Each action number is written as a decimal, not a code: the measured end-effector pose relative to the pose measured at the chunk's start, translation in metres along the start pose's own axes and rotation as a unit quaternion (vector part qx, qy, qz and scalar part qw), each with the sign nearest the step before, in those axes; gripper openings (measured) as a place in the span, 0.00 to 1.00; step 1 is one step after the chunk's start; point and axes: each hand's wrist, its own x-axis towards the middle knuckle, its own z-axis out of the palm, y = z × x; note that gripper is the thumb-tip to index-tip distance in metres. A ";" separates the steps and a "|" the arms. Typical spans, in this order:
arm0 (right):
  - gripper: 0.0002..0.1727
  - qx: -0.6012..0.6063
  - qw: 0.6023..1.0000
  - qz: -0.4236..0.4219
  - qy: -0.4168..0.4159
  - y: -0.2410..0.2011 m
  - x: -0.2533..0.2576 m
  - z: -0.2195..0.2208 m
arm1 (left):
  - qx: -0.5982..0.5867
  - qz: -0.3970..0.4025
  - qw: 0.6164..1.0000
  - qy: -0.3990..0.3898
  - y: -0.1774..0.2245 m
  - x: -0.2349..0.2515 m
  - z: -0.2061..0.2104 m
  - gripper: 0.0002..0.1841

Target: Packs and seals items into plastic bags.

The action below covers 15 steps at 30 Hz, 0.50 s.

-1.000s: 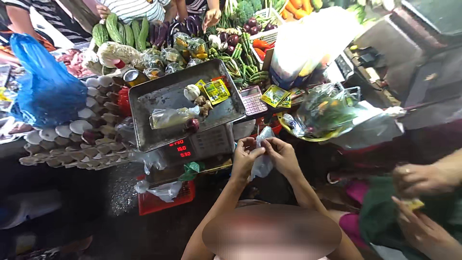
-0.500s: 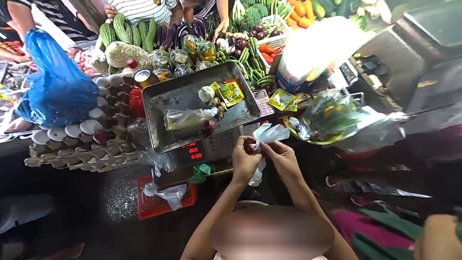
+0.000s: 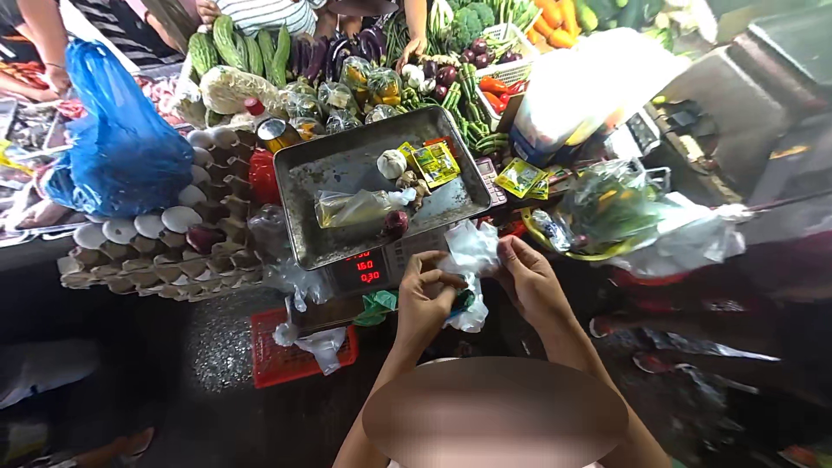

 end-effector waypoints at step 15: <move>0.12 -0.401 0.874 -0.218 -0.167 -0.059 0.008 0.003 | 0.206 0.102 0.964 0.130 0.055 -0.007 -0.111 0.16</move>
